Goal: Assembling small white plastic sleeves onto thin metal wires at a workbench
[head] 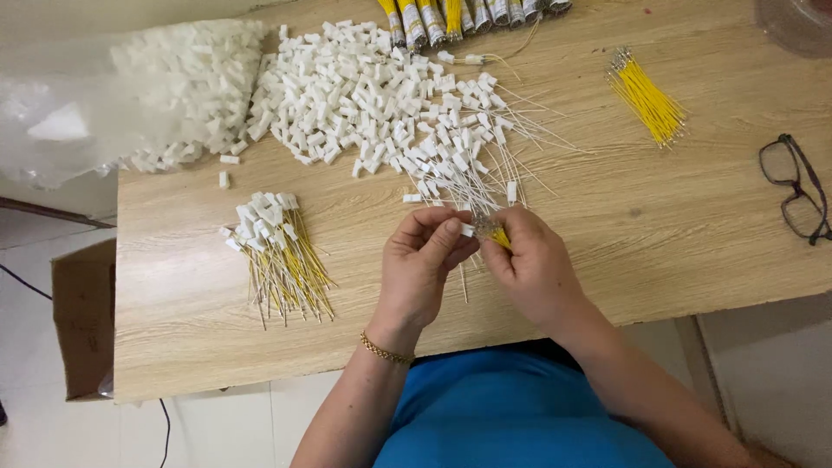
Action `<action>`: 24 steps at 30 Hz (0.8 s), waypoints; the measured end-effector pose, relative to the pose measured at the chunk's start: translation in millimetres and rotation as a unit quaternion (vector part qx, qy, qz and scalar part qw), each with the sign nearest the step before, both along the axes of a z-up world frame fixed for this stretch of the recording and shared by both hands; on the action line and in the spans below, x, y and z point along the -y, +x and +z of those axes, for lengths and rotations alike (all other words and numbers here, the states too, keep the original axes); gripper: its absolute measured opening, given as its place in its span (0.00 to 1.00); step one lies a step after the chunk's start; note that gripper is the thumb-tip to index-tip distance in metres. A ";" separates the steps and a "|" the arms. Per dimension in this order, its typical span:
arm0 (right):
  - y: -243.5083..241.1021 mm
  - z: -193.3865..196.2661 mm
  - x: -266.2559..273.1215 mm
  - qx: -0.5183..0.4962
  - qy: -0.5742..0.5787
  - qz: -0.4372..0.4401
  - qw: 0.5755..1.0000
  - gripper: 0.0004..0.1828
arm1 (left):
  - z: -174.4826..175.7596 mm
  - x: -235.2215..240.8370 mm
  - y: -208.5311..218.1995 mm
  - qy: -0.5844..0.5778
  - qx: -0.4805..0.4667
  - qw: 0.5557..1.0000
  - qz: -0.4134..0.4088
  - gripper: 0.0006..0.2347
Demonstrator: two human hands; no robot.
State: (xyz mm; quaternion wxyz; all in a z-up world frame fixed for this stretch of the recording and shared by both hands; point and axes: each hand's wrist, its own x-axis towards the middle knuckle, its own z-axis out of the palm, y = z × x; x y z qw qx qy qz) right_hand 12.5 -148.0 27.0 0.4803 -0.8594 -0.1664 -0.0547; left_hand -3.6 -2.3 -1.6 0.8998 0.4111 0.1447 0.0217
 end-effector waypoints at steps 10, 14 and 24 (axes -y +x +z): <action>26.7 18.4 8.7 -0.081 0.134 0.013 0.988 0.10 | -2.2 -50.2 -11.7 0.091 -0.009 0.994 0.055 0.06; 26.5 40.3 -20.3 -0.213 0.052 0.066 0.973 0.10 | -13.1 -55.7 -17.6 0.120 -0.006 0.991 0.058 0.06; 25.0 -12.0 -4.4 -0.302 -0.110 0.062 0.945 0.12 | 23.1 -131.5 -17.9 0.343 -0.041 0.926 0.150 0.06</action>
